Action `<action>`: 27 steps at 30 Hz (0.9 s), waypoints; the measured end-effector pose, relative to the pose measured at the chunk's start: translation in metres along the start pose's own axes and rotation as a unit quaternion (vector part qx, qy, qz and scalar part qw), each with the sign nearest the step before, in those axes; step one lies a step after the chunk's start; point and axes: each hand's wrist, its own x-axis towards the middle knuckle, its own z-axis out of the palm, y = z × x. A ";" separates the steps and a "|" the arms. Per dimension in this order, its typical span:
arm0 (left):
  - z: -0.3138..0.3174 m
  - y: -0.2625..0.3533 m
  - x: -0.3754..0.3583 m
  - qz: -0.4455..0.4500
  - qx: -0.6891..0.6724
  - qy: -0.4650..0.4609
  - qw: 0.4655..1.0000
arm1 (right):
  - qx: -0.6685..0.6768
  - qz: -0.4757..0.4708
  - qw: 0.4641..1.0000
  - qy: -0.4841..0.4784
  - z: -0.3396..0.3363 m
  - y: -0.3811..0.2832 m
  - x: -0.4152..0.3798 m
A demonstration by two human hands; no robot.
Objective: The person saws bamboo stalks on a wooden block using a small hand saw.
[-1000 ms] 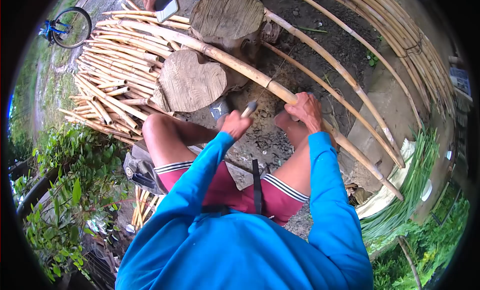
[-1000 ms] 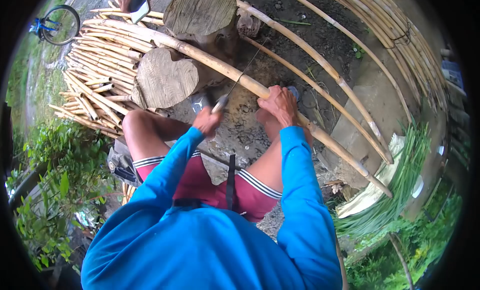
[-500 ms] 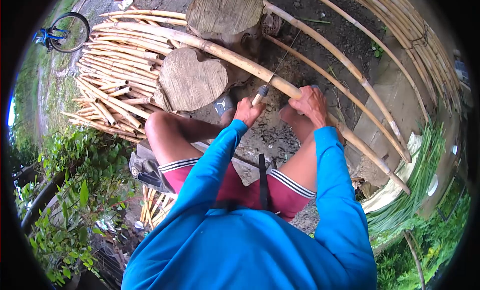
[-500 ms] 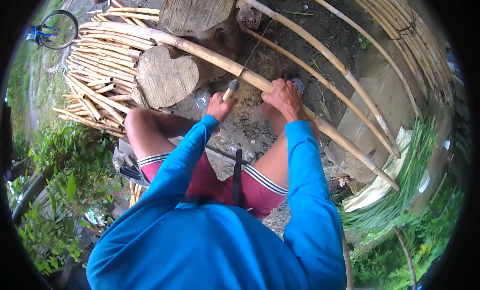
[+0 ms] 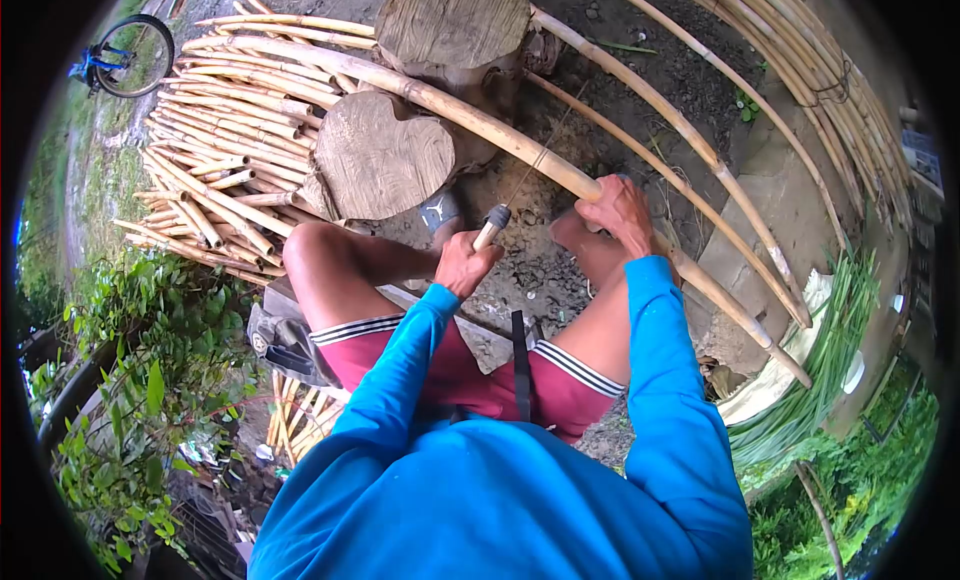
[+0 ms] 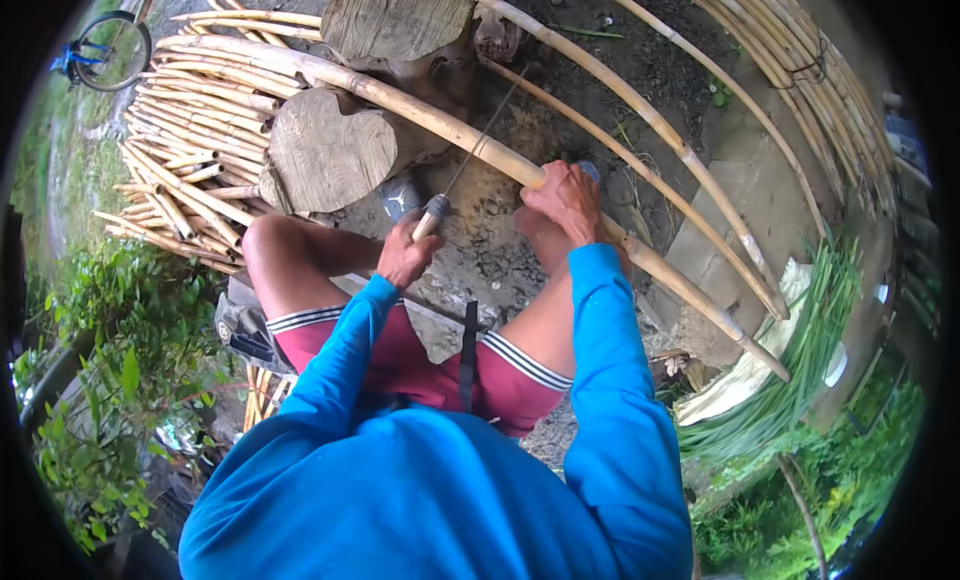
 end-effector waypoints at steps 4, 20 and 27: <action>0.005 0.009 0.004 -0.028 -0.009 -0.006 1.000 | 0.022 0.011 0.999 -0.030 -0.005 0.003 -0.003; 0.000 0.034 0.021 -0.094 0.057 -0.007 0.994 | 0.020 -0.014 0.999 0.025 0.005 0.004 -0.003; 0.000 0.026 0.006 0.016 0.050 -0.009 0.999 | 0.002 0.021 0.999 -0.039 0.006 0.003 -0.011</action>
